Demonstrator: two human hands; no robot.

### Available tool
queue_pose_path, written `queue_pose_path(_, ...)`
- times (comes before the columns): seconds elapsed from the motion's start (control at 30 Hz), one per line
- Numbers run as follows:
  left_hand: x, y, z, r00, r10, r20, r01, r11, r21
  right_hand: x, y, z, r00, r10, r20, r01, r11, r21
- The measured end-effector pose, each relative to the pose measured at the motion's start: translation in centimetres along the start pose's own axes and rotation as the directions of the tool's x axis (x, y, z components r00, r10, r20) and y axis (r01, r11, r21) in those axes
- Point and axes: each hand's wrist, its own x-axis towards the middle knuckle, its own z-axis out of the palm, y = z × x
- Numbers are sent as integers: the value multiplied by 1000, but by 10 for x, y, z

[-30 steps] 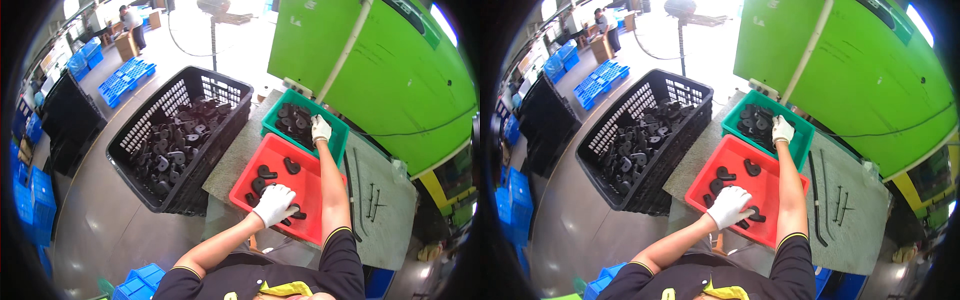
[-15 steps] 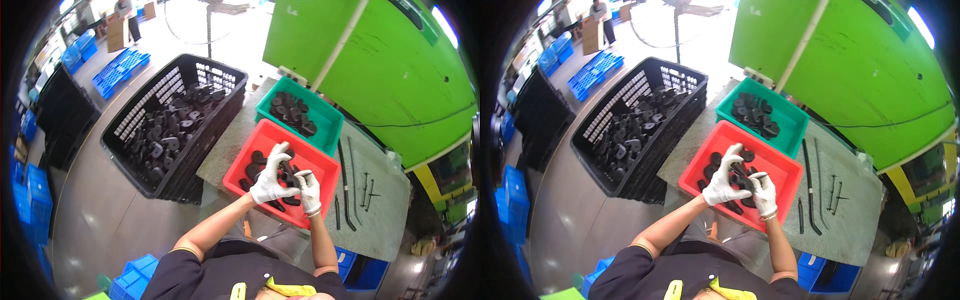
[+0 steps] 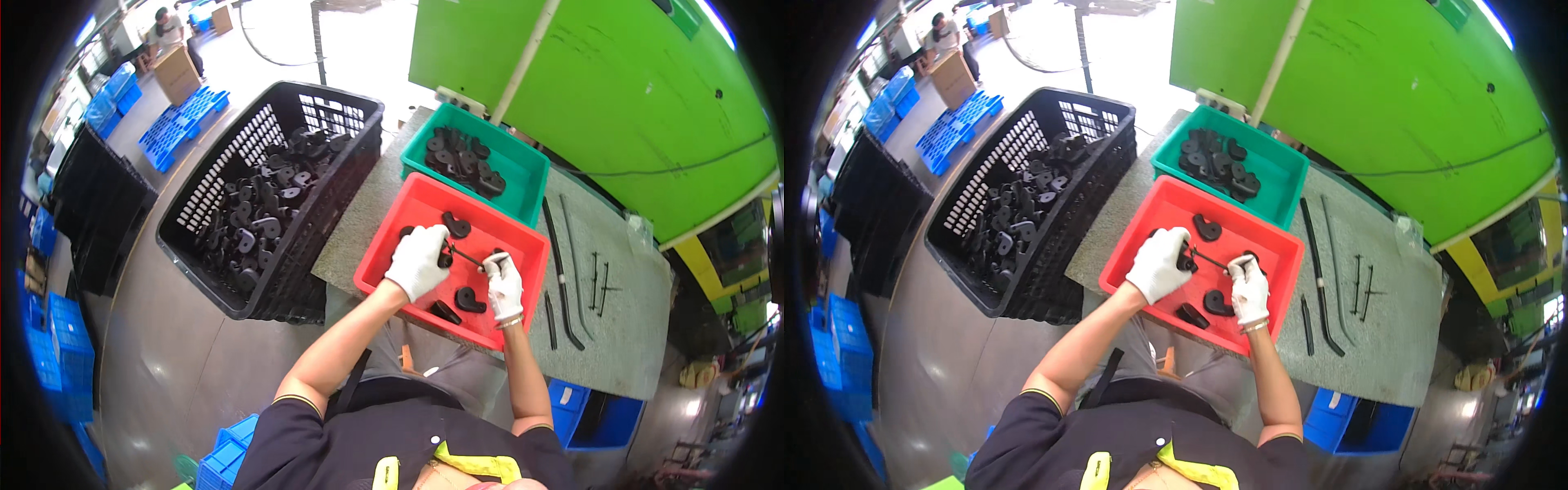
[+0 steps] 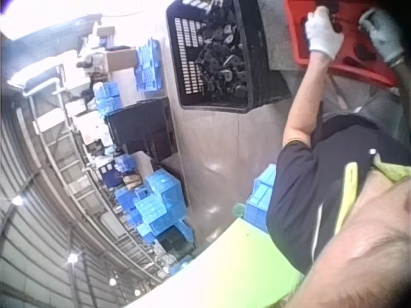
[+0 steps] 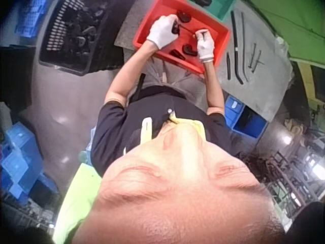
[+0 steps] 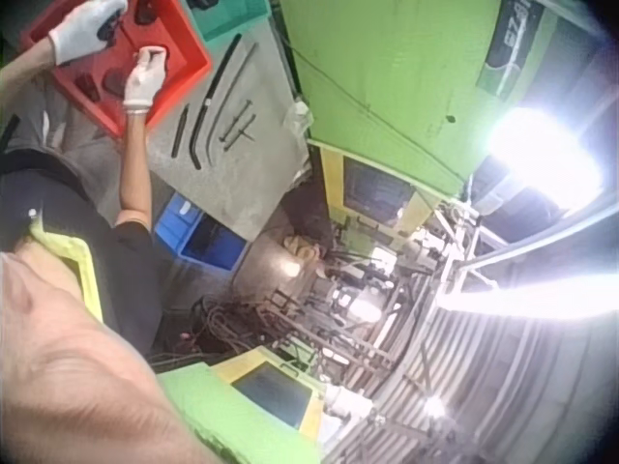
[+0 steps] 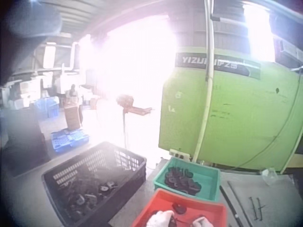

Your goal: The person assembles small black plastic components by hand at an industrial workstation.

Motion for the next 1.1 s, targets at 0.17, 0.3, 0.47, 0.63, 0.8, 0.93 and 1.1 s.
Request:
queue_pose_path(0.17, 11, -11, -9, 992, 60, 114, -87, 965, 247, 12, 2, -28, 997, 80, 16, -81, 987, 136)
queue_pose_path(0.3, 6, -3, -6, 978, 210, -10, -197, 931, 306, 17, 7, -38, 999, 23, 39, -43, 727, 685)
queue_pose_path(0.47, -1, 30, 26, 970, 191, 148, -168, 973, -156, 12, -12, -20, 993, 8, 120, -113, 390, 914)
queue_pose_path(0.63, 1, 29, 45, 972, 200, 121, -191, 978, -83, 6, -29, -15, 965, -163, 205, -174, 187, 967)
queue_pose_path(0.8, -3, 33, 54, 948, -23, 317, 110, 960, -258, 7, -29, -17, 986, -160, 52, -12, 243, 970)
queue_pose_path(0.93, -3, 38, 44, 590, -284, 756, 743, 559, -370, 17, -19, -19, 988, -58, -141, 152, 402, 903)
queue_pose_path(1.1, -14, 33, 44, 952, -53, 301, 53, 999, 8, 37, 46, -96, 807, -99, -582, 119, 993, -3)
